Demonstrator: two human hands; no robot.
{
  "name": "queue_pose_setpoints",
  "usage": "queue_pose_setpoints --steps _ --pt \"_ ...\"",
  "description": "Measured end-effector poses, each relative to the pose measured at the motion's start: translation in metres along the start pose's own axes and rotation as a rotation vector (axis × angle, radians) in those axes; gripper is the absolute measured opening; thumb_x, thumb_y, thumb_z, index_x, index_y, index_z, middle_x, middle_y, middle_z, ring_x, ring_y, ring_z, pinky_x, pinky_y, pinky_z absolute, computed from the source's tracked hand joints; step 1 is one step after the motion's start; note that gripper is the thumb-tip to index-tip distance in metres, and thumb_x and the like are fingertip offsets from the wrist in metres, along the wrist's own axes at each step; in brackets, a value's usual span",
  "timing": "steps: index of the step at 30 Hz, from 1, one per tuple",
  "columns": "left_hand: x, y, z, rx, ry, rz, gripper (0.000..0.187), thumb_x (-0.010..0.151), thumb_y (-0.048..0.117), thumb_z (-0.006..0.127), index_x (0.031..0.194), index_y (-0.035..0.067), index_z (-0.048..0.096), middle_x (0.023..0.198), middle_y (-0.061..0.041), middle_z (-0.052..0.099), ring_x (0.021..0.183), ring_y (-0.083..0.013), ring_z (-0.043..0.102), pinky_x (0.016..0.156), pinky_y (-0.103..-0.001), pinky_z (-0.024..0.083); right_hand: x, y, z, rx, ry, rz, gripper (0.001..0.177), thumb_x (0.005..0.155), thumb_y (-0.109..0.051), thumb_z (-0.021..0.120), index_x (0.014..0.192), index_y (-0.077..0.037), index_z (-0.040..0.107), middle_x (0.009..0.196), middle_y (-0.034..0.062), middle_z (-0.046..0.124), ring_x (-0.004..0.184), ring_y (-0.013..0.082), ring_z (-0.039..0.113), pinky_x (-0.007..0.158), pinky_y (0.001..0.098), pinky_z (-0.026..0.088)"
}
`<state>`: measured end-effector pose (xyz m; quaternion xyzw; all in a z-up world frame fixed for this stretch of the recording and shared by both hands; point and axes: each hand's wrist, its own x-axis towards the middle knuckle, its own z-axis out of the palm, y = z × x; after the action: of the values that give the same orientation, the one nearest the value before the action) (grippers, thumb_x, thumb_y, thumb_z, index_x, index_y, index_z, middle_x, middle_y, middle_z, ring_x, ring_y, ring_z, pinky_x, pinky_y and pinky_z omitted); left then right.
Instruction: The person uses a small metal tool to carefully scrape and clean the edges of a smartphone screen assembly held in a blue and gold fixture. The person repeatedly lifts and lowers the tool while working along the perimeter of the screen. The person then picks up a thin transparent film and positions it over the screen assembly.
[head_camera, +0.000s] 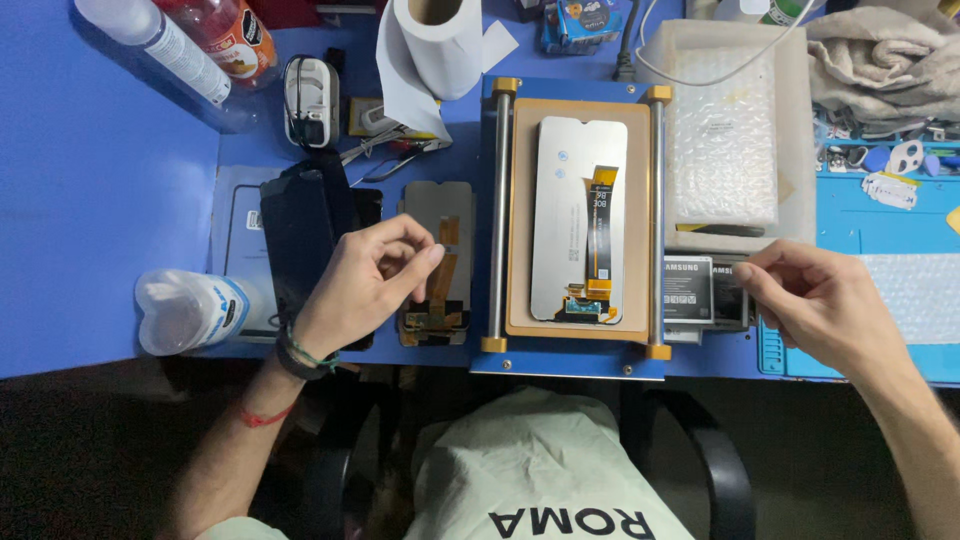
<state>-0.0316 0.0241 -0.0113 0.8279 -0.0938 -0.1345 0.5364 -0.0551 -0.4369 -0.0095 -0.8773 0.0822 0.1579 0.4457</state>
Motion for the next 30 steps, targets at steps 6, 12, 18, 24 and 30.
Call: queue_pose_setpoints --steps 6,12,18,24,30 --pt "0.020 0.015 0.017 -0.023 -0.016 0.081 0.020 0.108 0.026 0.062 0.092 0.012 0.061 0.061 0.001 0.065 0.053 -0.0053 0.054 0.057 -0.023 0.045 -0.008 0.029 -0.012 -0.011 0.032 0.085 0.027 0.110 -0.020 0.067 0.090 -0.002 0.068 0.053 0.0137 0.053 0.038 0.0212 0.040 0.036 0.0325 0.029" --pt "0.033 0.026 0.025 -0.076 -0.002 0.108 0.021 0.107 0.030 0.064 0.097 0.012 0.063 0.063 0.002 0.066 0.052 -0.0050 0.051 0.055 -0.022 0.044 -0.011 0.046 -0.024 -0.006 0.059 0.111 0.028 0.111 -0.020 0.068 0.090 -0.001 0.069 0.055 0.0141 0.052 0.039 0.0215 0.039 0.037 0.0322 0.030" --pt "0.035 0.032 0.025 -0.067 -0.015 0.142 0.022 0.110 0.028 0.058 0.097 0.010 0.059 0.058 0.001 0.058 0.052 -0.0069 0.050 0.059 -0.024 0.046 -0.017 0.035 -0.025 0.051 0.088 0.138 0.028 0.111 -0.017 0.069 0.091 0.003 0.068 0.056 0.0159 0.047 0.044 0.0204 0.033 0.038 0.0328 0.027" --pt "0.032 0.030 0.019 -0.013 -0.067 0.136 0.023 0.111 0.033 0.052 0.098 0.014 0.054 0.058 0.002 0.057 0.052 -0.0076 0.050 0.058 -0.026 0.046 -0.008 0.047 -0.028 0.117 0.117 0.076 0.027 0.111 -0.014 0.065 0.089 0.002 0.064 0.057 0.0127 0.045 0.044 0.0200 0.036 0.040 0.0301 0.024" --pt "0.018 0.019 0.008 -0.018 -0.070 0.064 0.022 0.111 0.030 0.053 0.097 0.014 0.057 0.059 0.002 0.059 0.053 -0.0069 0.046 0.056 -0.025 0.040 -0.001 0.036 -0.025 0.153 0.097 0.050 0.029 0.111 -0.017 0.067 0.088 -0.001 0.061 0.061 0.0126 0.052 0.045 0.0186 0.039 0.039 0.0294 0.025"
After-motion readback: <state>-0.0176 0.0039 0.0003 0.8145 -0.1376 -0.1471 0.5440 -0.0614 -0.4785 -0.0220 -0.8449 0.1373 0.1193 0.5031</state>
